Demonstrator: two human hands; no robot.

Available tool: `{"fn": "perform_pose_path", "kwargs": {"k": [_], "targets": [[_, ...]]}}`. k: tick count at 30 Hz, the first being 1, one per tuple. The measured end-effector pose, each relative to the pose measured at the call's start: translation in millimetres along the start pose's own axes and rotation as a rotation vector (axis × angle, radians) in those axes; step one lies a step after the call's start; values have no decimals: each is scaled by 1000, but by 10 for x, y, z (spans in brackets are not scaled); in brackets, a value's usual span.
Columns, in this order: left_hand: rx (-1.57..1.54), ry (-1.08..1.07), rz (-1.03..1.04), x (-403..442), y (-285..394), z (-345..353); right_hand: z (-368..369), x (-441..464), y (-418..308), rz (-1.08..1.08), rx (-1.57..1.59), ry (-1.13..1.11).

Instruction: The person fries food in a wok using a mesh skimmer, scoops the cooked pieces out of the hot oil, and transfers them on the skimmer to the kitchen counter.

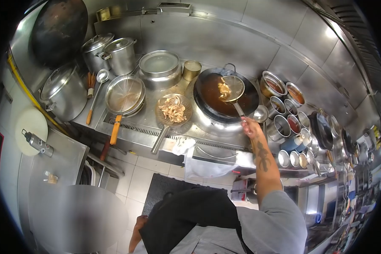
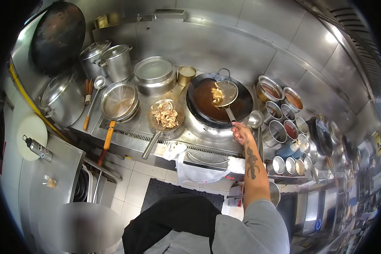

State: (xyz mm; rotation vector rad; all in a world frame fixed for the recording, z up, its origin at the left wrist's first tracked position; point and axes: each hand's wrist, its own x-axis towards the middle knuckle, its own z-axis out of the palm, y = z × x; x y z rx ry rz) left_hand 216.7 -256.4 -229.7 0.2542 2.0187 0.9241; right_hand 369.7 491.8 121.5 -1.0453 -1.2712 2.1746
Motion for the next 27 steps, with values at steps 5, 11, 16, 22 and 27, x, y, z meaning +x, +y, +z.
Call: {"fn": "perform_pose_path", "kwargs": {"k": [5,11,16,22,27], "targets": [[523,67,298,220,-248,106,103,-108,-36,61,69,-101],[-152,-22,-186,69,444,-16,168,-337,11,75,46,-120],[-280,14,-133,110,518,-73,90,-600,83,68,123,-166],[-110,34,-204,120,596,-68,403,-728,74,4,101,-97],[10,103,-201,106,707,-64,628,-1026,113,-53,109,-161]]}}
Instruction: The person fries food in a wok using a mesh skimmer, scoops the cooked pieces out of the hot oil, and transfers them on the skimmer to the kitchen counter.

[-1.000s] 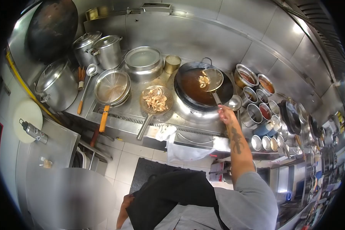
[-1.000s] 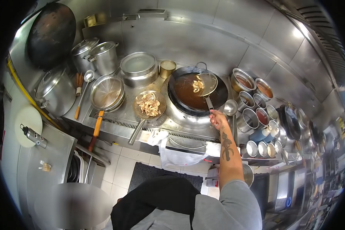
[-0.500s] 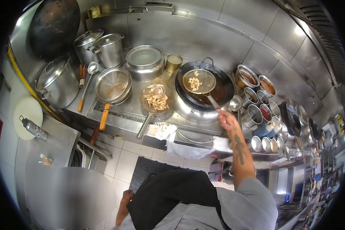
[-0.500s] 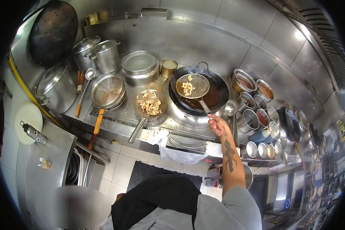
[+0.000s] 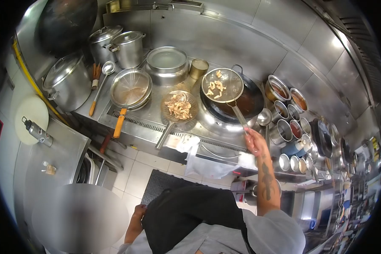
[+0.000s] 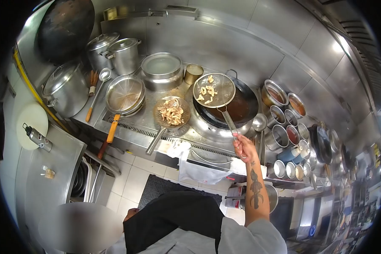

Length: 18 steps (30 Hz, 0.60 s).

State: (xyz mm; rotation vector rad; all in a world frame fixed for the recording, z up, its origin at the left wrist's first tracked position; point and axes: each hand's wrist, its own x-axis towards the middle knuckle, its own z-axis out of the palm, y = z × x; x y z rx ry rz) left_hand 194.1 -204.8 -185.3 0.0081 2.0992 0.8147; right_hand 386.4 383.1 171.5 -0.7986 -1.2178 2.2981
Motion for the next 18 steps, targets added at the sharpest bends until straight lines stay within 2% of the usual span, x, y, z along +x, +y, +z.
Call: {"fn": "perform_pose_path", "kwargs": {"k": [5,11,12,14,18], "targets": [[63,-45,39,-81,-7,-39,274,-71,72,41,-66,-26],[-62,-13,-75,-149,-29,-53,740,3,235,71,-404,43],[-66,-14,-82,-115,-63,-39,781,40,282,53,-464,52],[51,19,60,51,-303,6,755,168,414,20,-566,67],[-56,-4,-13,-59,-182,-27,975,263,526,-54,-710,117]]}}
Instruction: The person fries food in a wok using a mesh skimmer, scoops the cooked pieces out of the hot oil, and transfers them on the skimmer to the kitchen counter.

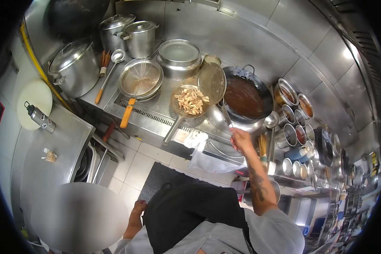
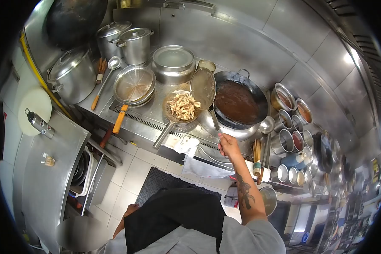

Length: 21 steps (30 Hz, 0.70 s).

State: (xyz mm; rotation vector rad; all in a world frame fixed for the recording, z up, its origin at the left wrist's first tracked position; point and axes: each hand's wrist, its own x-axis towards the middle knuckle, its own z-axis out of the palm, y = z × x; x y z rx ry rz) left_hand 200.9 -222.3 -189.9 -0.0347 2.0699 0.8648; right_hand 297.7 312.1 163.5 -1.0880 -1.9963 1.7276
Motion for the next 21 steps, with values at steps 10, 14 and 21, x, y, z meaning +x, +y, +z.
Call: {"fn": "perform_pose_path", "kwargs": {"k": [10,14,21], "targets": [[56,-12,-3,-19,146,-61,31,101,-75,-50,92,6],[-82,-85,-23,-27,307,-93,-171,73,-189,26,288,92],[-296,-180,-5,25,459,-16,-1304,120,103,-29,461,216]]}}
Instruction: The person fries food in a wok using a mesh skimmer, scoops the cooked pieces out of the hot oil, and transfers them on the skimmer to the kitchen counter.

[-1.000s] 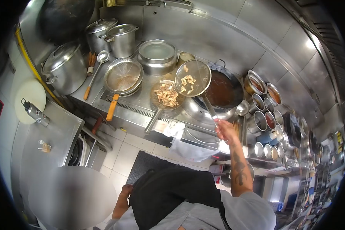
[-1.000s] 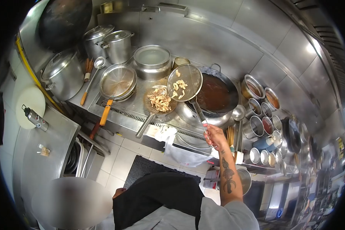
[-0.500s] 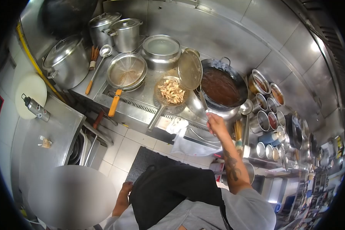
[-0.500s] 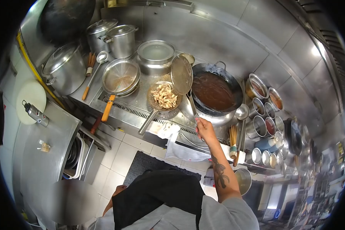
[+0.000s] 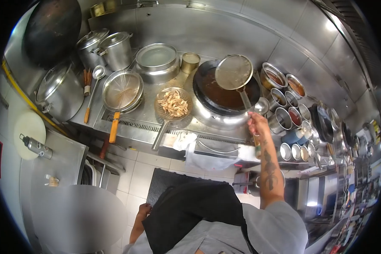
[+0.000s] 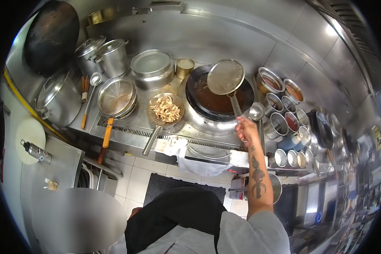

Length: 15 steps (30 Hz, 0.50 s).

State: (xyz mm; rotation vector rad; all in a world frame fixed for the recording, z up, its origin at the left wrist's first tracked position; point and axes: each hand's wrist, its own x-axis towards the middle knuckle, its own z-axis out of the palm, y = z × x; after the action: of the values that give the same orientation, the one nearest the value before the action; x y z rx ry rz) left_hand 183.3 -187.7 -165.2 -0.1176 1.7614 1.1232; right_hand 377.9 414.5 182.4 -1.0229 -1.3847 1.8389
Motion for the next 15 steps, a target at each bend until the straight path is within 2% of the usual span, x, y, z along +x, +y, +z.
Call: {"fn": "perform_pose_path", "kwargs": {"k": [2,4,7,9,10,12,14,15], "targets": [[42,-45,17,147,-150,-20,-170,-70,-215,-36,-158,137],[81,-88,34,343,-340,-74,-521,81,-222,-73,-254,155],[274,-144,87,505,-467,-53,-821,223,-328,-166,-709,248],[278,34,111,521,-481,41,-965,315,-320,-143,-680,255],[283,32,113,519,-461,79,-1020,339,-315,-122,-654,254],[92,74,-43,483,-385,141,-1096,344,-314,-126,-661,233],[113,56,-16,274,-172,188,-1105,233,-382,46,-516,159],[132,36,9,97,-1,249,-1102,172,-420,48,-516,154]]}}
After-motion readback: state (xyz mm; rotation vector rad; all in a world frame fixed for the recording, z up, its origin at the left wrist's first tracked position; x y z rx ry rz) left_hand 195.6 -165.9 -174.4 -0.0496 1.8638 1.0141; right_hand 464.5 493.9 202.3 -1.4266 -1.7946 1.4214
